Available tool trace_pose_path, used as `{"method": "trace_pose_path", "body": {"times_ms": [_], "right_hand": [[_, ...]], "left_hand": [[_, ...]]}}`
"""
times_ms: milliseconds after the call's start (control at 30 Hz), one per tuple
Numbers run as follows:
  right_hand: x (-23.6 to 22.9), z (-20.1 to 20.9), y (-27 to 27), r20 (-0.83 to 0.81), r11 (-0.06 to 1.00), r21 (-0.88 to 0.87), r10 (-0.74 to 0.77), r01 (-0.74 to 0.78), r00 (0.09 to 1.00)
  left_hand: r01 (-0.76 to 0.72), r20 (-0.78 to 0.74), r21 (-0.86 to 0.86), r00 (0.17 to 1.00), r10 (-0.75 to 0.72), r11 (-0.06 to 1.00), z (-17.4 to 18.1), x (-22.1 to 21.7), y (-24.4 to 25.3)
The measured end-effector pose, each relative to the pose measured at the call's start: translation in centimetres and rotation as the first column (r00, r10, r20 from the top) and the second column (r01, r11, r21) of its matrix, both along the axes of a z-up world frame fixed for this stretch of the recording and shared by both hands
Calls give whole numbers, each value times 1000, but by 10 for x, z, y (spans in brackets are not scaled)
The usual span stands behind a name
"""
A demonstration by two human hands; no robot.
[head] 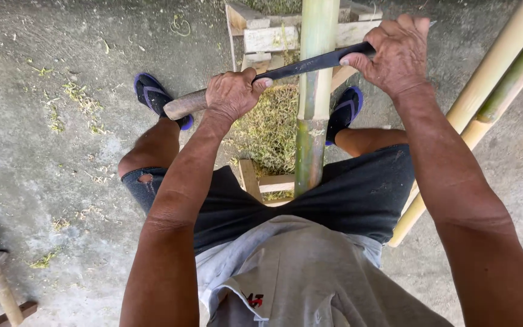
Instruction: The recorder uses a machete to shave and carve the exterior of a bamboo stalk while it rests on a wooden support frame.
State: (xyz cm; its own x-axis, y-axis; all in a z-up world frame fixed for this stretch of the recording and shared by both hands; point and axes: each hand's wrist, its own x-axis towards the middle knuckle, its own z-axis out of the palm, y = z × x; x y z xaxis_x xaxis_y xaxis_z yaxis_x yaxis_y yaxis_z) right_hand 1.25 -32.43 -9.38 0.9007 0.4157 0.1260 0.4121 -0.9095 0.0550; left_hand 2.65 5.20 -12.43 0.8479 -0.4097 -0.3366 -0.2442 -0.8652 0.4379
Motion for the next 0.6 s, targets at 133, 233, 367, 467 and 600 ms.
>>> {"method": "trace_pose_path", "body": {"times_ms": [133, 233, 367, 467, 600], "right_hand": [[-23, 1, 5, -13, 999, 10, -47, 47, 999], [-41, 6, 16, -69, 995, 1, -102, 103, 992], [-86, 28, 40, -104, 991, -15, -134, 133, 986], [-97, 20, 36, -85, 993, -12, -119, 118, 989], [-30, 24, 16, -162, 983, -93, -169, 155, 972]], "left_hand": [[26, -25, 38, 999, -25, 999, -14, -10, 2], [68, -57, 33, 996, -66, 997, -22, -24, 11], [121, -181, 24, 977, -115, 992, -23, -66, 18], [109, -72, 22, 992, -107, 994, -23, -77, 20], [83, 128, -69, 989, -73, 994, -6, -30, -3]]}}
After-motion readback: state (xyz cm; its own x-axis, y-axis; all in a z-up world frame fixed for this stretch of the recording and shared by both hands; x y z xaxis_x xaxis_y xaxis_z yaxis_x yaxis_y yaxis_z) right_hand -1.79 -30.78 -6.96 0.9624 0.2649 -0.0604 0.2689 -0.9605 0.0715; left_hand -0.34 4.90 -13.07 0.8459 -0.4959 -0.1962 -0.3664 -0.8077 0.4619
